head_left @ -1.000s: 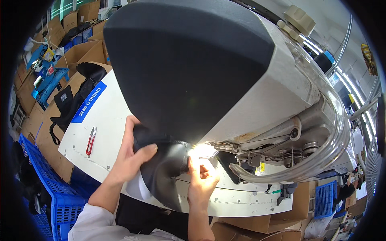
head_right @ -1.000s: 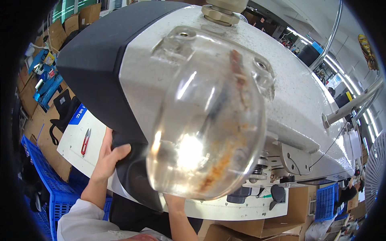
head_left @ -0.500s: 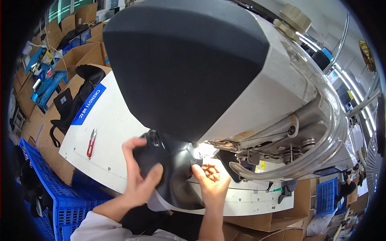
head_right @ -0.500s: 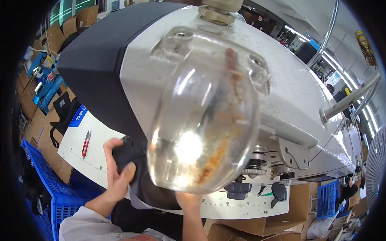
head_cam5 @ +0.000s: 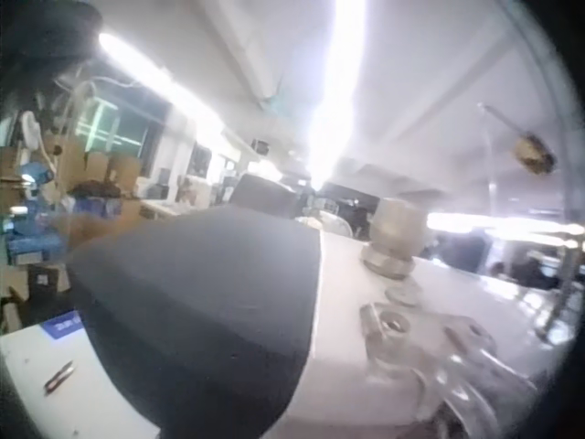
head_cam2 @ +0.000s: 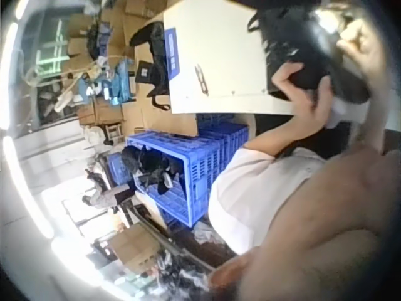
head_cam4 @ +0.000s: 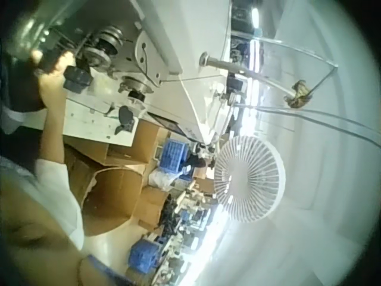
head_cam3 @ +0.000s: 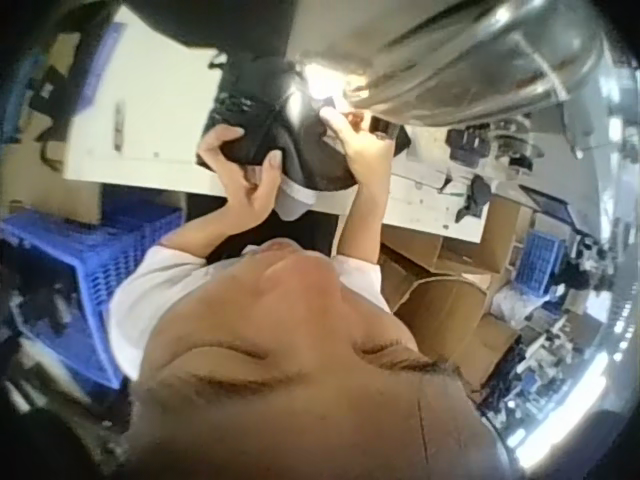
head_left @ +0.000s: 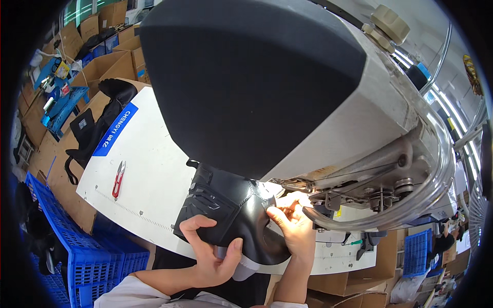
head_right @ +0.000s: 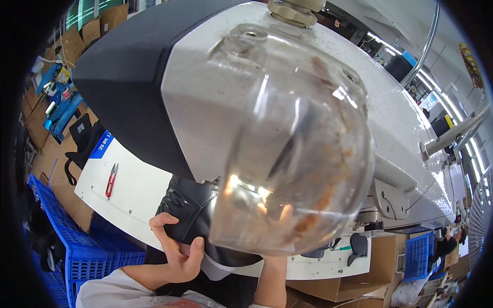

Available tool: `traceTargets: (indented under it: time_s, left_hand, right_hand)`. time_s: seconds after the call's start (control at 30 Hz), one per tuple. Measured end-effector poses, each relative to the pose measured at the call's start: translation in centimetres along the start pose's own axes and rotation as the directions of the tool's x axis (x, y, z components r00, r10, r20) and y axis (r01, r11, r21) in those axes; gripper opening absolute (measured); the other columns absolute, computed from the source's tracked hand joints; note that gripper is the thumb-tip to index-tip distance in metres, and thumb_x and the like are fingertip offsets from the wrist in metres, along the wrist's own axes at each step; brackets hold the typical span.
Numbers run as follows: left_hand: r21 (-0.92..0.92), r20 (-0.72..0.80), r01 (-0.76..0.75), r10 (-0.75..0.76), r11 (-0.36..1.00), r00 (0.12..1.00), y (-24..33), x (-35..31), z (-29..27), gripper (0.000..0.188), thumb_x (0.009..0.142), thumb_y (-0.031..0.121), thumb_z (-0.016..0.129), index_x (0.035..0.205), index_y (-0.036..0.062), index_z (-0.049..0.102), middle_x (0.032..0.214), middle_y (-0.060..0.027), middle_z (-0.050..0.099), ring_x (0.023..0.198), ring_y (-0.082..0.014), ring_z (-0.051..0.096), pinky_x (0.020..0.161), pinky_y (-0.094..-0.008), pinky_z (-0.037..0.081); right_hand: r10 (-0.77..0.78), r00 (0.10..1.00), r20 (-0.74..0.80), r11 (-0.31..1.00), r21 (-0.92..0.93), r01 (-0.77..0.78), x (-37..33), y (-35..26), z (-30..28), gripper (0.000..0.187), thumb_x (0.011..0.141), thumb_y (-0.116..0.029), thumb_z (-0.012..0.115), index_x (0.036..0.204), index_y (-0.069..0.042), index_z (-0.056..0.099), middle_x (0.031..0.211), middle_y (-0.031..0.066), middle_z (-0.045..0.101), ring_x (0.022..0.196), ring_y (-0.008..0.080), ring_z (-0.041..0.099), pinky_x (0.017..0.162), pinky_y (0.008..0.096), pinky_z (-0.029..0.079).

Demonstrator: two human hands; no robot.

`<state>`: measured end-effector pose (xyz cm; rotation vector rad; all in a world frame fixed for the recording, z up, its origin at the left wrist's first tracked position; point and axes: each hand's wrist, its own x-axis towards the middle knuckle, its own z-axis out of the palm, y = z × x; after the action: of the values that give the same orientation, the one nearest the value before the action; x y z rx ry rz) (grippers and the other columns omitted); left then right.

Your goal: The person takes boot parts from a bin, stitches the pieces and straps together using a sewing machine, and trims excess thread using thread snips.

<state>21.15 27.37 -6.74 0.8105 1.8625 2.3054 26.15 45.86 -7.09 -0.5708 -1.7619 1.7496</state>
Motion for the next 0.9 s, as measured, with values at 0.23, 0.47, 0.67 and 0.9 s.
traceTargets:
  time_s: [0.23, 0.47, 0.67, 0.9]
  left_hand:
    - [-0.175, 0.072, 0.001, 0.012, 0.985, 0.997, 1.8, 3.1, -0.5, 0.052, 0.081, -0.008, 0.058, 0.118, 0.0018, 0.022, 0.111, -0.0135, 0.035, 0.094, -0.0129, 0.048, 0.077, -0.0229, 0.043]
    - [-0.163, 0.097, 0.011, 0.005, 0.987, 0.995, 2.1, 6.2, -2.6, 0.053, 0.077, -0.010, 0.051, 0.121, 0.0043, 0.025, 0.116, -0.0132, 0.040, 0.106, -0.0150, 0.045, 0.094, -0.0283, 0.038]
    - [-0.151, 0.200, 0.091, -0.059, 0.984, 0.978, 3.8, 9.2, -3.5, 0.054, 0.077, -0.007, 0.051, 0.122, 0.0067, 0.026, 0.117, -0.0118, 0.042, 0.106, -0.0118, 0.046, 0.091, -0.0244, 0.040]
    - [-0.205, 0.173, 0.227, -0.193, 0.952, 0.966, 3.7, 11.0, -3.6, 0.051, 0.086, -0.001, 0.052, 0.129, 0.0080, 0.026, 0.120, -0.0084, 0.046, 0.112, -0.0106, 0.046, 0.092, -0.0239, 0.039]
  right_hand:
    - [-0.088, 0.996, -0.015, 0.939, -0.336, 0.078, -0.5, -2.5, 1.8, 0.020, 0.081, 0.003, 0.072, 0.089, -0.003, 0.054, 0.082, 0.0026, 0.059, 0.076, 0.0087, 0.057, 0.070, 0.0229, 0.049]
    - [0.043, 0.996, -0.073, 0.994, 0.101, -0.035, -1.3, -4.5, 4.8, 0.023, 0.082, 0.008, 0.070, 0.082, -0.005, 0.051, 0.080, 0.0020, 0.056, 0.072, 0.0062, 0.055, 0.067, 0.0207, 0.047]
    - [-0.031, 0.991, -0.128, 0.994, 0.100, 0.044, -1.1, -2.9, 5.6, 0.030, 0.081, 0.009, 0.069, 0.076, -0.007, 0.044, 0.075, 0.0015, 0.054, 0.067, 0.0048, 0.052, 0.060, 0.0189, 0.044]
    - [-0.193, 0.964, -0.184, 0.979, -0.109, 0.175, -1.2, -1.7, 6.9, 0.034, 0.080, 0.006, 0.072, 0.077, -0.008, 0.042, 0.073, 0.0031, 0.057, 0.067, 0.0073, 0.057, 0.062, 0.0213, 0.047]
